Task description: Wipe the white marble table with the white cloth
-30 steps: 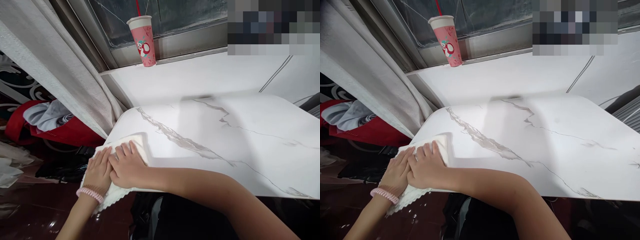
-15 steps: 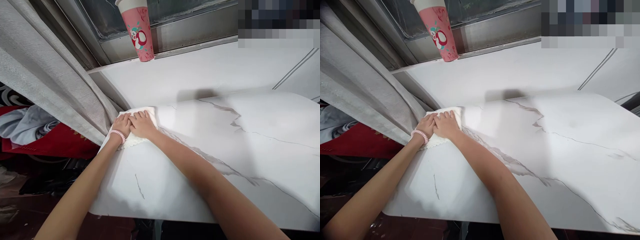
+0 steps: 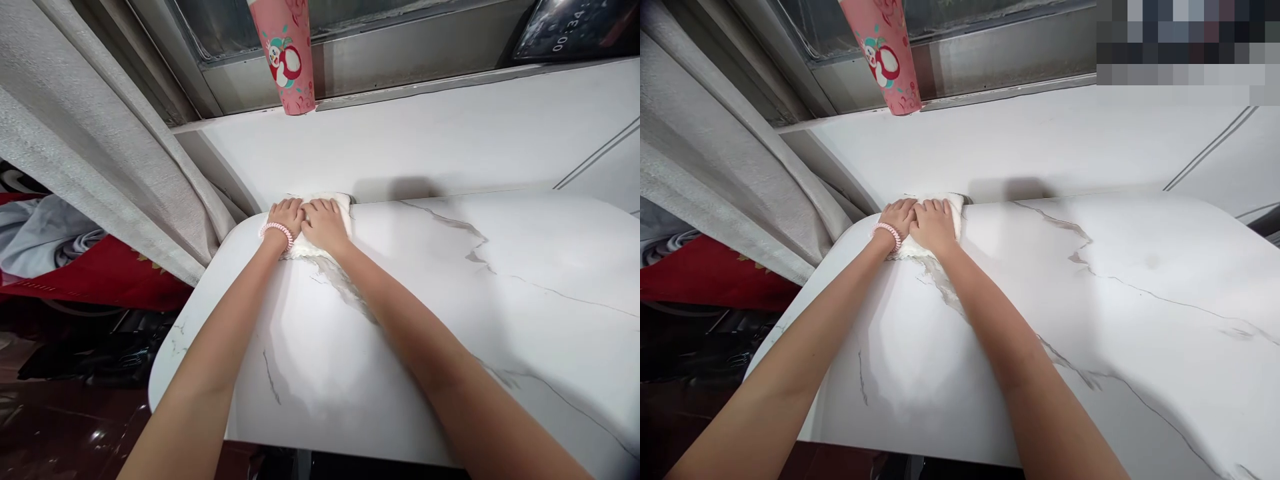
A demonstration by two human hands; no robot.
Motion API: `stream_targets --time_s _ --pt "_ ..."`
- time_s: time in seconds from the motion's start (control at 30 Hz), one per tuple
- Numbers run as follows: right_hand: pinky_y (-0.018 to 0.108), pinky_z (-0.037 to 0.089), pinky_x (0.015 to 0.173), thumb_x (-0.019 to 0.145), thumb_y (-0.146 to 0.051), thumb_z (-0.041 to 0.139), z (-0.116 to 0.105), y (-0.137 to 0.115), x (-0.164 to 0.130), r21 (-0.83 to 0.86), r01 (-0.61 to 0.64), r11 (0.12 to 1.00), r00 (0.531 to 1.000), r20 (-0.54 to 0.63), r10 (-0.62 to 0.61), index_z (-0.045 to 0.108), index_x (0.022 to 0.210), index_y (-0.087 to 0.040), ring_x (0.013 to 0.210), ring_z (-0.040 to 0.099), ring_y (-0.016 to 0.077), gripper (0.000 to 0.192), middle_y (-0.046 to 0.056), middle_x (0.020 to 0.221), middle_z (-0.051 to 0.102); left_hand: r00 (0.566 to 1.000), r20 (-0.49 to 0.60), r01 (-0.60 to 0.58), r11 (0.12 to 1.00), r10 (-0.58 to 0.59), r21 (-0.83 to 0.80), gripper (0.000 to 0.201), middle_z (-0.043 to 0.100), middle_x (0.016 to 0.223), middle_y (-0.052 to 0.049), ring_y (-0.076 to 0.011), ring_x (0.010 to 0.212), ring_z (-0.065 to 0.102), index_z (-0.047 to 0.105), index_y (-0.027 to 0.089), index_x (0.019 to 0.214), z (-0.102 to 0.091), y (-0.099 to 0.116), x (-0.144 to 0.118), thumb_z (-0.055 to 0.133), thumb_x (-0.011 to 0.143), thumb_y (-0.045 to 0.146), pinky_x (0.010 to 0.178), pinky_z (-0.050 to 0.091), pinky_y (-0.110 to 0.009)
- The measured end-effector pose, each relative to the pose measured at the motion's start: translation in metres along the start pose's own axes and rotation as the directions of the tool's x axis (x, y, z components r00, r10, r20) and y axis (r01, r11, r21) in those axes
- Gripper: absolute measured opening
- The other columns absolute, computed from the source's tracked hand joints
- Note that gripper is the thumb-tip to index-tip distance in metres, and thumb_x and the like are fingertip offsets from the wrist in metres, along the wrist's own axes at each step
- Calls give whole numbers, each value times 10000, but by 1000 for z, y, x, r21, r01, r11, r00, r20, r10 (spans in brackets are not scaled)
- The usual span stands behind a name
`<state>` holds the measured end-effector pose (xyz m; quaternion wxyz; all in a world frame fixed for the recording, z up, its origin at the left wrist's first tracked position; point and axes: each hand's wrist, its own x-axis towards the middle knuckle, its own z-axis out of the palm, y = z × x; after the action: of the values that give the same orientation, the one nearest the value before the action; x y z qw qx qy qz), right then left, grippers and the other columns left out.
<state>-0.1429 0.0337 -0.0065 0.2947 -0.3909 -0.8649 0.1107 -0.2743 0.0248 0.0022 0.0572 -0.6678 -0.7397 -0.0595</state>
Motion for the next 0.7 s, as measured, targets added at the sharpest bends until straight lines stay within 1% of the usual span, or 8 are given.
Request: stream_targets --time_s 0.1,0.17,0.27,0.37,0.47,0.57,0.63,0.7 --pt "501 172 1178 915 -176 416 -5 -1 -12 -39 -10 999 1000 -6 10 601 1187 -140 1254 446 294 330 132 1255 605 1000 7 -6 1000 6 -2 506 484 1472 -126 -274 1378 397 451 119 1398 -5 12 -9 212 969 242 1150 270 -466" --pt "514 178 1177 918 -177 413 -10 -2 -22 -62 -10 998 1000 0 10 598 1173 -143 1254 447 297 317 136 1262 602 1000 28 8 1000 -8 -1 526 439 1513 -112 -268 1411 358 424 121 1430 -9 21 -19 196 974 252 1171 244 -453" --pt "520 181 1179 922 -180 406 -18 -5 -40 -95 -12 995 1000 19 14 586 1188 -138 1273 436 298 323 143 1294 585 997 71 32 999 -32 3 552 378 1556 -110 -267 1448 303 382 103 1468 -15 35 -37 178 978 256 1197 197 -447" --pt "525 166 1185 916 -177 410 -28 -10 -60 -113 -9 994 999 42 14 578 1223 -132 1309 410 301 352 148 1334 565 996 87 28 1000 -29 14 561 357 1567 -111 -267 1460 283 362 96 1484 -21 48 -59 177 978 254 1203 184 -450" --pt "521 172 1185 905 -170 414 -39 -16 -84 -96 38 995 997 71 -32 582 1234 -133 1313 414 302 371 144 1343 565 993 101 59 997 -63 44 569 336 1576 -122 -282 1469 262 333 77 1497 -26 60 -89 177 973 237 1201 183 -477" --pt "515 186 1184 888 -171 427 -52 -24 -114 -72 118 990 988 105 -110 585 1240 -116 1310 420 314 390 148 1340 569 986 124 101 990 -113 98 580 325 1572 -169 -319 1464 265 310 27 1499 -32 74 -128 189 971 234 1192 204 -506" --pt "522 189 1186 878 -185 443 -63 -31 -140 -63 164 984 981 116 -156 584 1247 -101 1314 413 328 404 156 1355 557 985 131 98 987 -115 131 586 331 1560 -202 -344 1454 282 313 -1 1492 -36 85 -156 210 968 239 1181 225 -529" --pt "536 186 1189 880 -203 446 -75 -38 -168 -55 195 979 974 124 -187 573 1266 -88 1326 399 340 423 167 1377 537 987 129 73 987 -92 143 592 333 1555 -214 -355 1451 285 325 -11 1485 -39 95 -183 235 959 245 1175 233 -548"
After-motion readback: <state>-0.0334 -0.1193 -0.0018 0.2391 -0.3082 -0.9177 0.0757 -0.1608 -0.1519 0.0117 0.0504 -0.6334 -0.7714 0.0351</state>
